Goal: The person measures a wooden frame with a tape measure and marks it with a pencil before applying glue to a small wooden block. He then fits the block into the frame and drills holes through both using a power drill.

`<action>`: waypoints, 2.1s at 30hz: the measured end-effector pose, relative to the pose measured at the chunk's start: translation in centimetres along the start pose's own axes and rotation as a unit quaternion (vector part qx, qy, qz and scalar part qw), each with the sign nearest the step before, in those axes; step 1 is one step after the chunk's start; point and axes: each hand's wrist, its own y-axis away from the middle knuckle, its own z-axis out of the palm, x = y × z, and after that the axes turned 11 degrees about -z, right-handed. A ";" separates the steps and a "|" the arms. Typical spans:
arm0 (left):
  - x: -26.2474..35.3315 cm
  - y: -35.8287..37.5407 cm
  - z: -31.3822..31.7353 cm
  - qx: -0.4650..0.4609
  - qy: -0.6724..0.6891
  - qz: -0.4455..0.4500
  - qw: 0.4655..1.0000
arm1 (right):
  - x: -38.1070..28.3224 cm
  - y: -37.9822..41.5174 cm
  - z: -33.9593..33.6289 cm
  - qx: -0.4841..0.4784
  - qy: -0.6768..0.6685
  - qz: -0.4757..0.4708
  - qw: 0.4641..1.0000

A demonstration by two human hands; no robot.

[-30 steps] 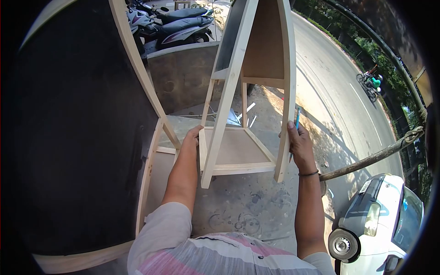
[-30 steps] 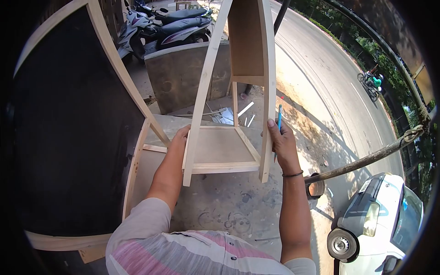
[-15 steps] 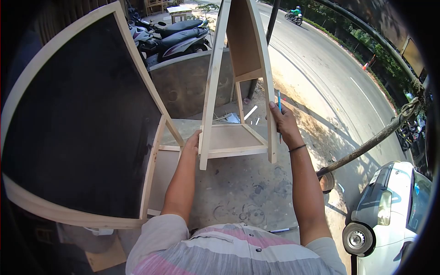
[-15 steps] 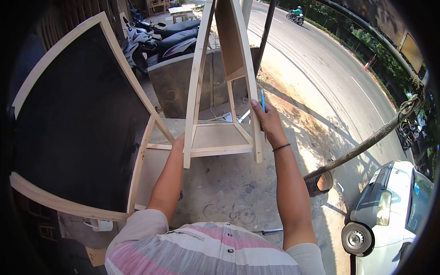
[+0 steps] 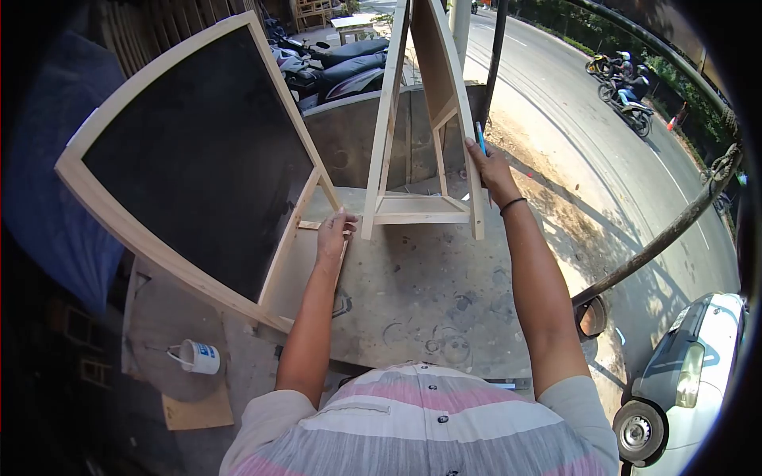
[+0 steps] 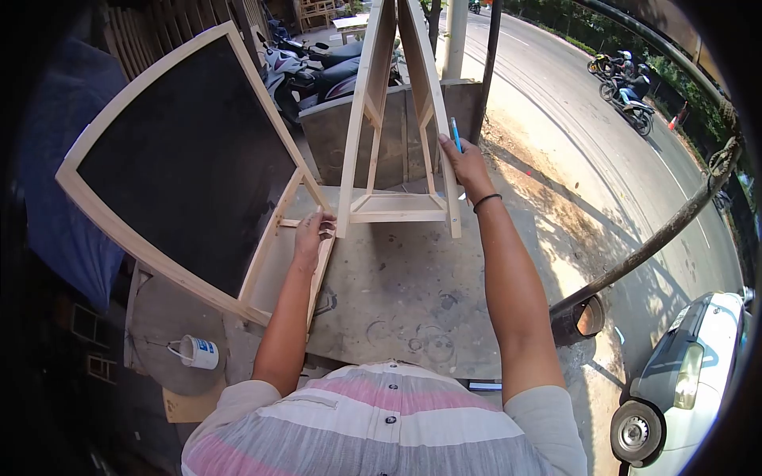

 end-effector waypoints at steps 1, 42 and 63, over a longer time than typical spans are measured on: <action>1.2 1.5 1.0 -0.007 -0.028 0.053 0.998 | 0.0 0.0 0.0 -0.001 -0.002 -0.002 1.000; -3.5 4.0 0.9 -0.002 -0.062 0.156 0.986 | 0.1 7.3 -0.2 -0.008 0.011 -0.038 0.999; -19.8 3.2 -4.0 -0.077 -0.124 -0.266 0.953 | 10.7 28.5 0.1 -0.045 0.010 0.056 0.997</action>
